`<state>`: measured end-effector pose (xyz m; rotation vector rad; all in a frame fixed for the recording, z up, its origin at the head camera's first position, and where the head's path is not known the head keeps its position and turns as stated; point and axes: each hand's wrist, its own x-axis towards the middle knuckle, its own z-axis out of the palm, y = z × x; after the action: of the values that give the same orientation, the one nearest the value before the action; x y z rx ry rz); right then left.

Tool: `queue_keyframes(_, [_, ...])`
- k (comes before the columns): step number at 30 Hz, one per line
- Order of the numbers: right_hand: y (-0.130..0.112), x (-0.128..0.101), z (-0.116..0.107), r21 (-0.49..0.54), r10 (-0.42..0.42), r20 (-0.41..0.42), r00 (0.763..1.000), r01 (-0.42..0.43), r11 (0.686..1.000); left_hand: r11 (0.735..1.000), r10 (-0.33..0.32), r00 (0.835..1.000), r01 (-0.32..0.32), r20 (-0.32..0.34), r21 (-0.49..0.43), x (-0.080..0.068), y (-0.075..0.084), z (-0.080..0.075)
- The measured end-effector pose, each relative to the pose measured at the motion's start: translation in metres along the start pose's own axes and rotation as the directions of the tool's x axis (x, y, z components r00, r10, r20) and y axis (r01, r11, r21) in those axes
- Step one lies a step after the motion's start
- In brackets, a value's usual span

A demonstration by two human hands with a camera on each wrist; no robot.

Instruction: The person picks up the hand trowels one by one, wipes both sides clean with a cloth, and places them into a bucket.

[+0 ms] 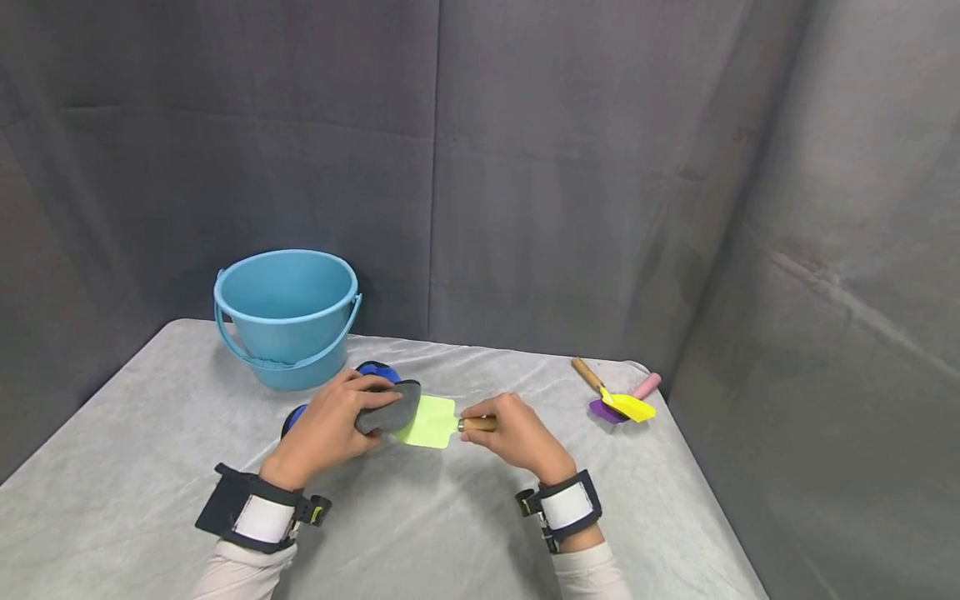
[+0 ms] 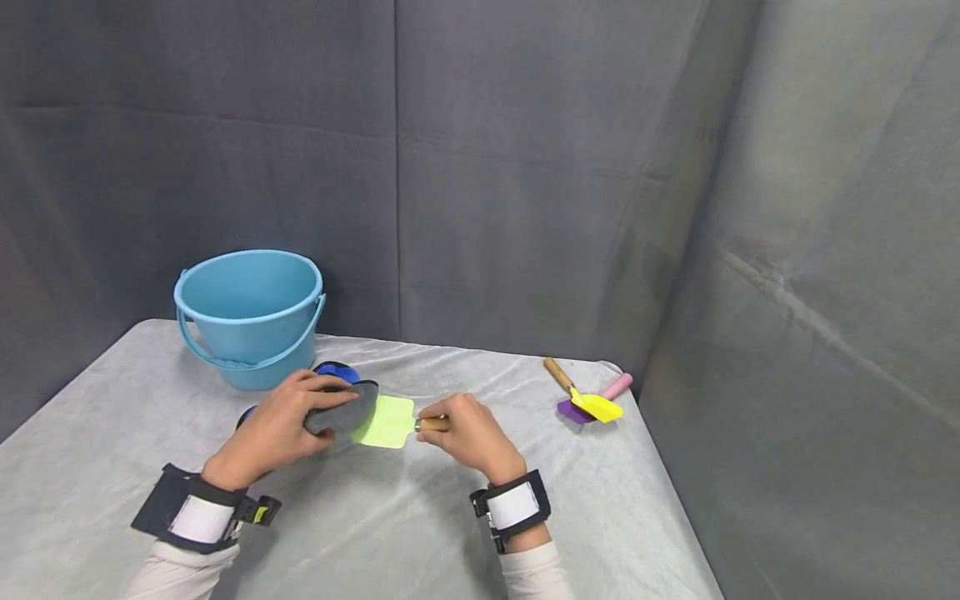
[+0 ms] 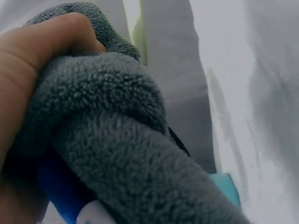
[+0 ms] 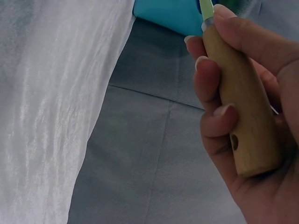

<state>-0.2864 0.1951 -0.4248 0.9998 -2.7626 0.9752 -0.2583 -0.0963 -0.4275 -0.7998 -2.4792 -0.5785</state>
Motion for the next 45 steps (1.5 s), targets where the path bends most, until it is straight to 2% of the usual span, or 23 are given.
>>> queue_keyframes(4, [0.000,0.000,0.001,0.002,-0.003,-0.012,1.000,0.003,1.000,1.000,0.028,0.999,-0.028,-0.020,-0.001,0.002,0.007,-0.004])
queue_keyframes(9, [0.001,0.000,0.001,-0.021,0.003,-0.001,1.000,-0.003,1.000,0.999,0.048,0.999,-0.048,-0.008,-0.013,0.007,0.018,-0.003])
queue_keyframes(20, [-0.004,0.005,0.002,-0.059,-0.060,0.006,0.998,0.060,0.996,0.993,0.116,0.993,-0.116,0.036,-0.003,0.013,0.029,0.022])
queue_keyframes(25, [-0.006,0.007,0.004,-0.085,-0.053,0.007,0.999,0.054,0.995,0.996,0.093,0.994,-0.093,0.057,-0.008,0.011,0.030,0.025])
queue_keyframes(33, [-0.008,0.006,0.006,-0.134,-0.061,-0.025,0.998,0.057,0.989,0.998,0.053,0.995,-0.051,0.086,-0.024,0.010,0.029,0.023])
queue_keyframes(45, [-0.006,0.004,0.010,-0.140,-0.051,-0.036,0.998,0.045,0.989,0.997,0.024,0.993,-0.016,0.115,-0.070,0.005,0.020,0.025])
